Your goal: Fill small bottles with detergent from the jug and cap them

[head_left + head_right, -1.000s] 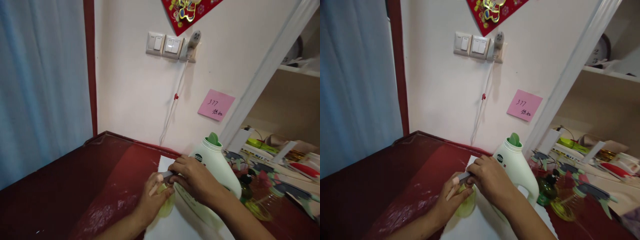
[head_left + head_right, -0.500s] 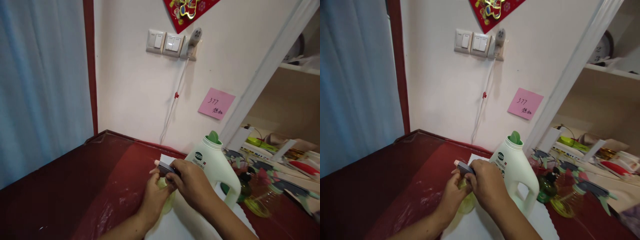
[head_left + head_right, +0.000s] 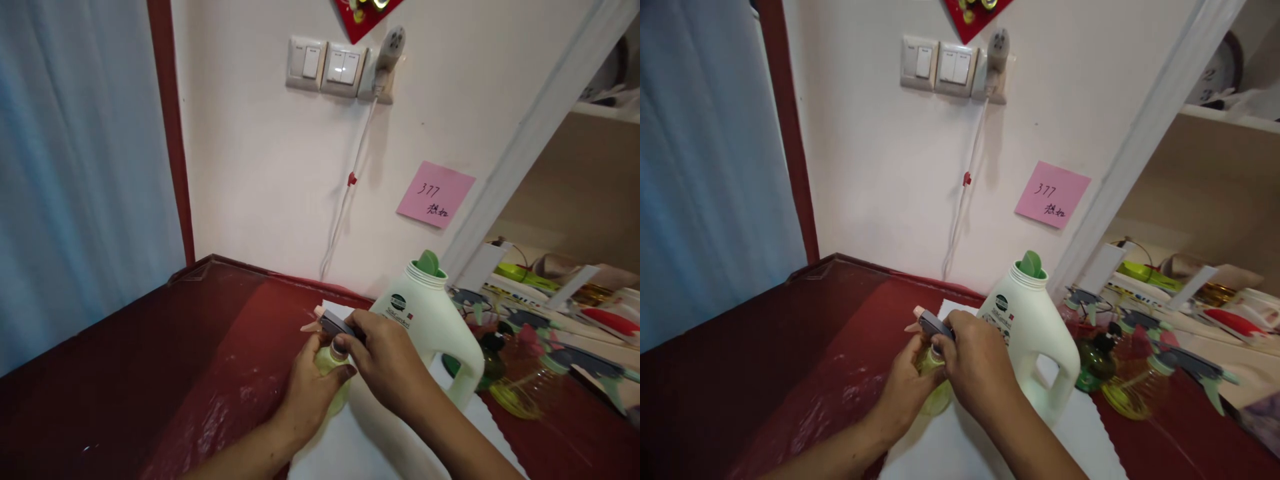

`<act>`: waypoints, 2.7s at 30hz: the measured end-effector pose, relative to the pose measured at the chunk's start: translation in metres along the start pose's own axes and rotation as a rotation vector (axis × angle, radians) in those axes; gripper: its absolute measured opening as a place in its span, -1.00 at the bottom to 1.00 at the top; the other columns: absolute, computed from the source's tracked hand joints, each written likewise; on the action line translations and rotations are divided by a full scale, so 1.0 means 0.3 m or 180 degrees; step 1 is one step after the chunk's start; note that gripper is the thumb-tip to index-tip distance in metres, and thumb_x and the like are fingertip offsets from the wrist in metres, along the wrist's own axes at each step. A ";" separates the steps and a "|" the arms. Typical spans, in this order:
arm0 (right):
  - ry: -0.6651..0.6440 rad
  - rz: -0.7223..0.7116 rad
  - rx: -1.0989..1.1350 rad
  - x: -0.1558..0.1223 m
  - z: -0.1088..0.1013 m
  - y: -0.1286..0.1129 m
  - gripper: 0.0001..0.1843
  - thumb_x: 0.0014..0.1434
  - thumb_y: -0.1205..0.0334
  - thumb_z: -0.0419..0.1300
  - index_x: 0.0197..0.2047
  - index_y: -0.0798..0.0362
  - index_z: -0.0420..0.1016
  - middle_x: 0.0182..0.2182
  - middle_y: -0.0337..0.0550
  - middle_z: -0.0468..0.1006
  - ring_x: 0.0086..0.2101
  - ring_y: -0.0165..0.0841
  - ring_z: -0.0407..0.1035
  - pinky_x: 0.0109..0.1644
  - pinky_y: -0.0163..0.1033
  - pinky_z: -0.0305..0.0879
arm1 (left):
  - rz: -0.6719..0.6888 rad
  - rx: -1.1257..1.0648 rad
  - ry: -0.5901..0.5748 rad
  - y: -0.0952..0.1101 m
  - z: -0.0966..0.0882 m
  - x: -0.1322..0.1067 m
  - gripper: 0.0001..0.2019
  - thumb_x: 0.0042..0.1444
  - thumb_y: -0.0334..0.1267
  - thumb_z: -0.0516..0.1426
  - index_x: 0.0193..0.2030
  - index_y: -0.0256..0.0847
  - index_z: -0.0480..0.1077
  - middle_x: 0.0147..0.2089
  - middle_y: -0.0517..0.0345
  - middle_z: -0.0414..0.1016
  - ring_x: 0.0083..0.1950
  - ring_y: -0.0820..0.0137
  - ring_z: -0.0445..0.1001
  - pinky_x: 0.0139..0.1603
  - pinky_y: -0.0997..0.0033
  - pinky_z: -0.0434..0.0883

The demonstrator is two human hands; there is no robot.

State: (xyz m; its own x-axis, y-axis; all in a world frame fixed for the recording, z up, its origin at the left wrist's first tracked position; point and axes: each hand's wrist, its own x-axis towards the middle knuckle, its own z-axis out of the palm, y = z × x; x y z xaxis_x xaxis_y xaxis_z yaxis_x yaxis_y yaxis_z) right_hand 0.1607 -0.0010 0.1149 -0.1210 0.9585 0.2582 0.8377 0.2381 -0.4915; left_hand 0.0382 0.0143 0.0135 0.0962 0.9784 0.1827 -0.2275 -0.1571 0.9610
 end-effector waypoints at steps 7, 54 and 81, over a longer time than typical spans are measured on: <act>0.0102 0.0019 0.0180 0.000 0.013 0.009 -0.81 0.24 0.36 0.20 -0.42 0.01 0.43 -0.48 -0.28 0.53 -0.43 -0.35 0.37 -0.32 -0.26 0.10 | 0.0012 -0.0120 -0.0092 -0.011 0.000 0.005 -0.53 -0.04 -0.31 0.38 0.05 -0.21 0.44 0.02 0.03 0.63 0.10 0.14 0.53 0.13 0.22 0.39; -0.0076 -0.0351 0.0129 0.007 -0.020 0.054 -0.80 0.27 0.35 0.21 -0.42 0.01 0.43 -0.47 -0.32 0.53 -0.43 -0.40 0.36 -0.34 -0.26 0.13 | 0.0114 0.0162 -0.0165 -0.026 0.004 0.008 -0.57 0.02 -0.27 0.36 0.04 -0.20 0.42 0.05 0.01 0.57 0.12 0.14 0.50 0.18 0.14 0.36; 0.0020 -0.0557 -0.0211 0.011 -0.010 0.035 -0.87 0.28 0.36 0.21 -0.34 0.06 0.48 -0.39 -0.22 0.49 -0.37 -0.32 0.35 -0.27 -0.19 0.14 | 0.0159 0.0270 -0.0138 -0.028 -0.003 0.000 -0.59 0.03 -0.26 0.35 0.02 -0.20 0.41 0.04 0.01 0.56 0.08 0.16 0.50 0.14 0.14 0.38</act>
State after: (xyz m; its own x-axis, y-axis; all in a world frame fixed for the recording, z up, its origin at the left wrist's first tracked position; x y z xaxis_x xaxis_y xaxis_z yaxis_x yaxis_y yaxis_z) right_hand 0.1706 0.0042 0.1130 -0.2647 0.9023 0.3402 0.8375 0.3900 -0.3827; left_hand 0.0393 0.0158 0.0054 0.1289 0.9627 0.2379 -0.1505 -0.2181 0.9643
